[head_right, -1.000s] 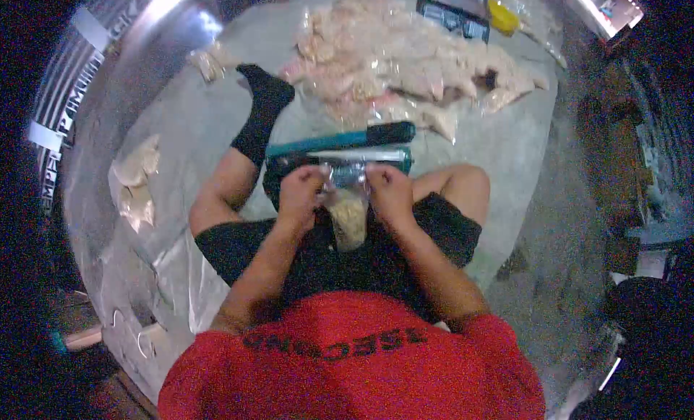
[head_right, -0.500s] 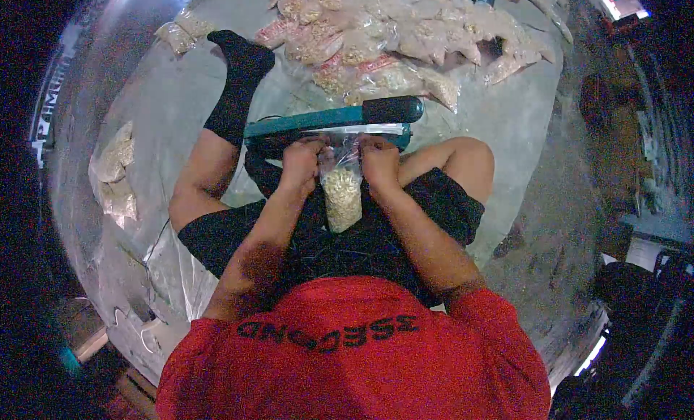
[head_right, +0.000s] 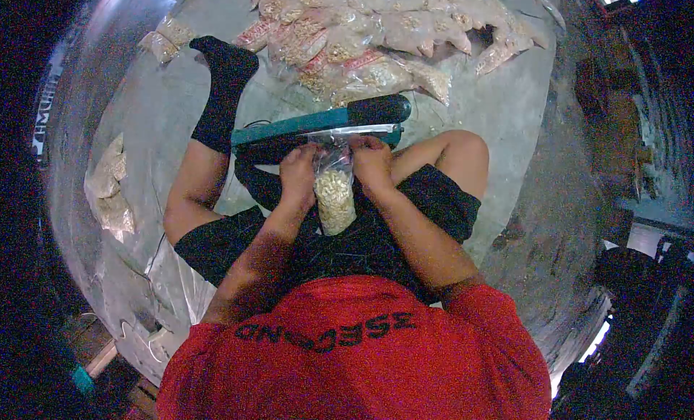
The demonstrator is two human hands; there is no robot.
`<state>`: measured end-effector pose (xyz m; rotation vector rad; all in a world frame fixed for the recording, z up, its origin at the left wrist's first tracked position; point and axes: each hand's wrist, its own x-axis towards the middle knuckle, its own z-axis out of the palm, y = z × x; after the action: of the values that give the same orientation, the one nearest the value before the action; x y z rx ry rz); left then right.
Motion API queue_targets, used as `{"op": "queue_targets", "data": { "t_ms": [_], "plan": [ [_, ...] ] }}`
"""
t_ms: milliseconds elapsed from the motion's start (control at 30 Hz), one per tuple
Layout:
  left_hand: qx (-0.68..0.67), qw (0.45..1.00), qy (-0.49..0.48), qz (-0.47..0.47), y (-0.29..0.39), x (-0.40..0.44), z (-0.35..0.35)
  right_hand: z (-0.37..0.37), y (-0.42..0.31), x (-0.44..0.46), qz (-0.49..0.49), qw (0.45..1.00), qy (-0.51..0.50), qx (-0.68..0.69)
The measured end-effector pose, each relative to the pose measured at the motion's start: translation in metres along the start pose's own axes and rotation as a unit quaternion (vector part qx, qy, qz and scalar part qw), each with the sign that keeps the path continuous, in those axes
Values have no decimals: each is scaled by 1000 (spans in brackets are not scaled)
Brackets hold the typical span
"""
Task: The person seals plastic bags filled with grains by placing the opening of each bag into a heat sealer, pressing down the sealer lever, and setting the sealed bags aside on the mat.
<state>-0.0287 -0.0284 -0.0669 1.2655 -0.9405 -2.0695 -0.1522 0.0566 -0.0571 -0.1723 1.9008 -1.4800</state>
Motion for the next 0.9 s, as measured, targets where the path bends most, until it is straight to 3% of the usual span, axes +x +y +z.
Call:
{"op": "queue_targets", "data": {
  "t_ms": [67,233,333,433,500,533,600,633,700,733,800,833,900],
  "plan": [
    [10,1000,-5,3,-7,7,-5,-2,6,4,-7,999,-16,47],
    [24,1000,-7,14,-8,8,-3,-7,12,13,-12,996,-1,-94],
    [91,995,-24,42,-7,7,-4,-5,28,23,11,1000,-2,-15],
    [170,968,-11,182,-10,7,-2,-21,12,13,-1,994,-34,-103],
    [46,999,0,9,-6,8,-2,-30,-23,-20,-21,995,10,-96],
    [39,999,5,13,-4,10,-1,-33,-44,-37,-39,994,53,-89],
    [55,998,8,22,-5,9,-3,-43,-72,-60,-292,906,224,-208],
    [56,998,7,17,2,4,0,-48,-92,-65,-288,907,226,-210],
    [198,979,-4,44,23,-11,8,-59,-128,-66,-500,797,178,-290],
    [36,999,-9,16,9,-2,6,-57,-139,-59,-497,796,182,-293],
    [23,999,-18,15,-3,5,3,-45,-159,-39,-560,737,119,-361],
    [9,1000,-20,14,-5,9,-1,-44,-154,-32,-563,735,117,-359],
    [-8,1000,-18,22,-18,25,-10,-43,-122,-3,-466,725,94,-499]
  ]
}}
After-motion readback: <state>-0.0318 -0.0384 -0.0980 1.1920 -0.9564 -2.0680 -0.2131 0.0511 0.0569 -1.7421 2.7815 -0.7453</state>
